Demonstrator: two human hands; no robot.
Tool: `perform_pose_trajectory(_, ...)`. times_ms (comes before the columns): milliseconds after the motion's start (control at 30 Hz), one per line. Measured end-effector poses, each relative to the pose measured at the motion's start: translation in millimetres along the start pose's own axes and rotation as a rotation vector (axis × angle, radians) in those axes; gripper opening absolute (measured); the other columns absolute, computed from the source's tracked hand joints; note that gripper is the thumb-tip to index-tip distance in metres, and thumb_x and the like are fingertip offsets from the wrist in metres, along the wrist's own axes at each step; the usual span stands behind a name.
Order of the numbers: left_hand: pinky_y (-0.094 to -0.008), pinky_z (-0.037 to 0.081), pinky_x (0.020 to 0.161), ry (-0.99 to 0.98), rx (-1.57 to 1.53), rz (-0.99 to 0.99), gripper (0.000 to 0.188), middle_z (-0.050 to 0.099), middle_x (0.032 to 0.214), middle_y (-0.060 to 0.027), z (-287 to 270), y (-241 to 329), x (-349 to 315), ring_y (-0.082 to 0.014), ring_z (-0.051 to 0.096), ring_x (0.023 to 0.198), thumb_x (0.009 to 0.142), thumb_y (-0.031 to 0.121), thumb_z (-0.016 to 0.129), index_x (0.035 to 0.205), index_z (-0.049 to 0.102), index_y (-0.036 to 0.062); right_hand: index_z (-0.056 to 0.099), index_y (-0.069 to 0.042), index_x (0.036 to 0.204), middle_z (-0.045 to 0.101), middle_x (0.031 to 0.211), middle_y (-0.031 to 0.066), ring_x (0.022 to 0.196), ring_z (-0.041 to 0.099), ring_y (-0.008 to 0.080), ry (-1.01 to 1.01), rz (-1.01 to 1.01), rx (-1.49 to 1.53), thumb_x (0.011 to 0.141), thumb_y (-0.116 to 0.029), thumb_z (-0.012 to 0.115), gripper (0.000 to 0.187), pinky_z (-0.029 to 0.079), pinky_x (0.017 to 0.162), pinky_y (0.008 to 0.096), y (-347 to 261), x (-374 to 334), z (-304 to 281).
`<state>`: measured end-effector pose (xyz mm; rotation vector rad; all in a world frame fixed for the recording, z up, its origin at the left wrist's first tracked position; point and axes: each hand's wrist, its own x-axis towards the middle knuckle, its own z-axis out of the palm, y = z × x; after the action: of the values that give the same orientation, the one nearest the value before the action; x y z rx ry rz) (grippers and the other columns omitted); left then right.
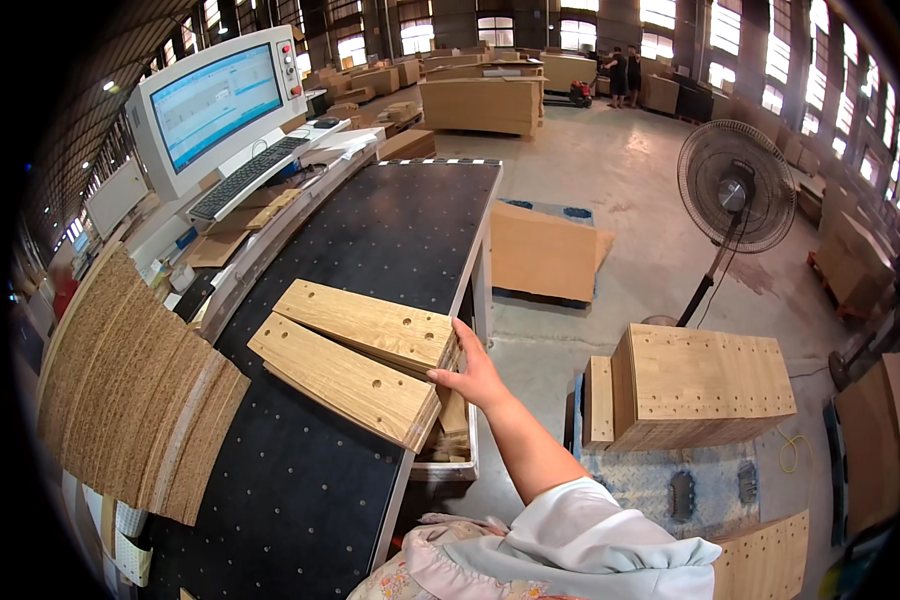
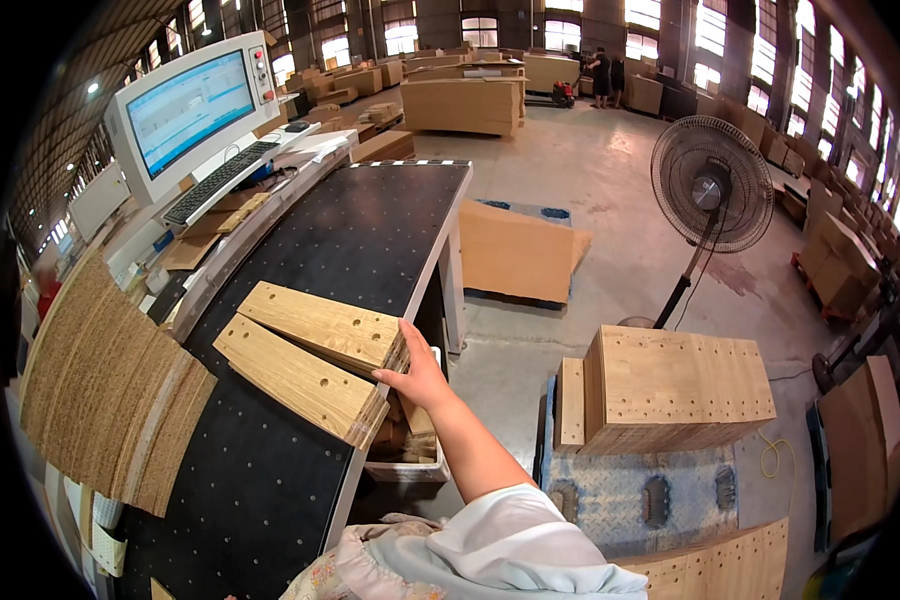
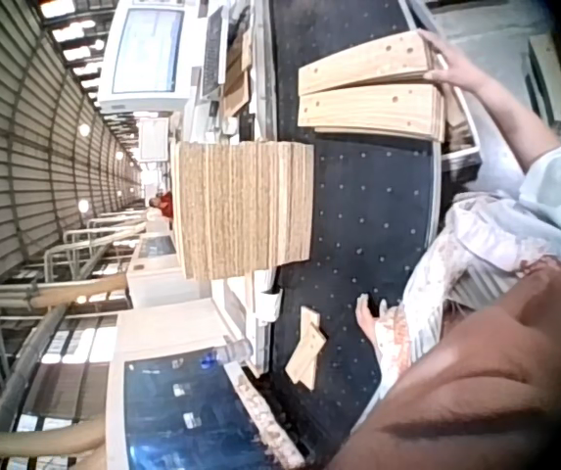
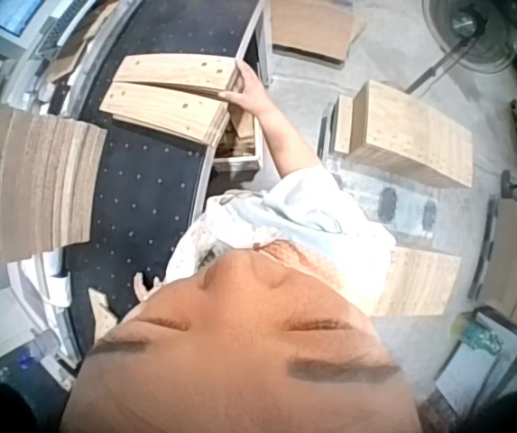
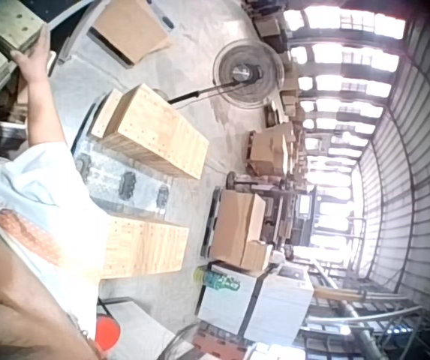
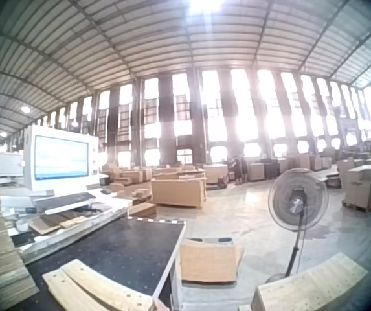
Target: The person organizes wooden boards on a table, inserts small white pegs into pre-drilled holes in one board, and then places the boards onto a nearby stack.
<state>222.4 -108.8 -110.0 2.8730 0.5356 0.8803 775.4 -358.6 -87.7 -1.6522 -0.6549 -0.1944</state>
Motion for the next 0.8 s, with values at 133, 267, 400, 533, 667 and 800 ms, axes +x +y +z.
perform_pose_trajectory(133, -0.0486, 0.042, 0.094, -0.021, -0.029, -0.044, 0.039, 0.05, 0.119, -0.0155, -1, 6, 5, -0.0342, 0.054, 0.097, 0.082, 0.013, 0.061, 0.119, 0.049, 0.009, 0.026, -0.002, 0.14, 0.033, 0.14, 0.0207, 0.131, 0.031, 0.034, 0.006, -0.012, -0.063, 0.064, -0.025, 0.081, 0.096, 0.027, 0.109, 0.0396, 5, -1, -2)
perform_pose_trajectory(267, -0.0477, 0.042, 0.094, -0.037, -0.053, -0.088, 0.042, 0.049, 0.12, -0.0148, -3, 11, 8, -0.0325, 0.054, 0.096, 0.082, 0.012, 0.06, 0.121, 0.046, 0.0088, 0.026, -0.002, 0.14, 0.033, 0.141, 0.0205, 0.131, 0.031, 0.0339, -0.012, -0.001, -0.089, 0.064, -0.026, 0.081, 0.097, 0.027, 0.108, 0.0397, 1, 0, -3)
perform_pose_trajectory(400, -0.0467, 0.041, 0.095, -0.053, -0.078, -0.127, 0.044, 0.048, 0.12, -0.0141, -5, 14, 10, -0.0307, 0.053, 0.096, 0.082, 0.011, 0.06, 0.123, 0.043, 0.0086, 0.026, -0.002, 0.14, 0.032, 0.141, 0.0205, 0.131, 0.031, 0.0342, -0.021, 0.0, -0.103, 0.064, -0.026, 0.081, 0.097, 0.027, 0.109, 0.0398, 1, 1, -3)
perform_pose_trajectory(533, -0.0457, 0.041, 0.096, -0.069, -0.098, -0.165, 0.047, 0.047, 0.121, -0.0134, -6, 18, 12, -0.029, 0.053, 0.095, 0.082, 0.01, 0.06, 0.125, 0.041, 0.0084, 0.024, -0.001, 0.141, 0.03, 0.142, 0.0207, 0.132, 0.03, 0.0344, -0.031, -0.002, -0.119, 0.063, -0.025, 0.081, 0.099, 0.026, 0.109, 0.0398, 3, 1, -3)
perform_pose_trajectory(667, -0.0448, 0.041, 0.097, -0.087, -0.122, -0.205, 0.05, 0.046, 0.121, -0.0127, -7, 21, 14, -0.0272, 0.053, 0.095, 0.082, 0.009, 0.059, 0.128, 0.038, 0.0082, 0.021, -0.001, 0.142, 0.028, 0.143, 0.0217, 0.133, 0.028, 0.0349, -0.022, -0.019, -0.111, 0.063, -0.023, 0.082, 0.102, 0.025, 0.109, 0.0396, 4, -3, -5)
perform_pose_trajectory(800, -0.0438, 0.04, 0.097, -0.108, -0.156, -0.252, 0.053, 0.045, 0.122, -0.012, -8, 24, 16, -0.0255, 0.053, 0.094, 0.082, 0.008, 0.059, 0.13, 0.035, 0.008, 0.02, -0.001, 0.142, 0.028, 0.143, 0.0226, 0.133, 0.028, 0.0357, -0.044, 0.002, -0.086, 0.062, -0.022, 0.082, 0.103, 0.024, 0.11, 0.0392, 7, -2, -3)
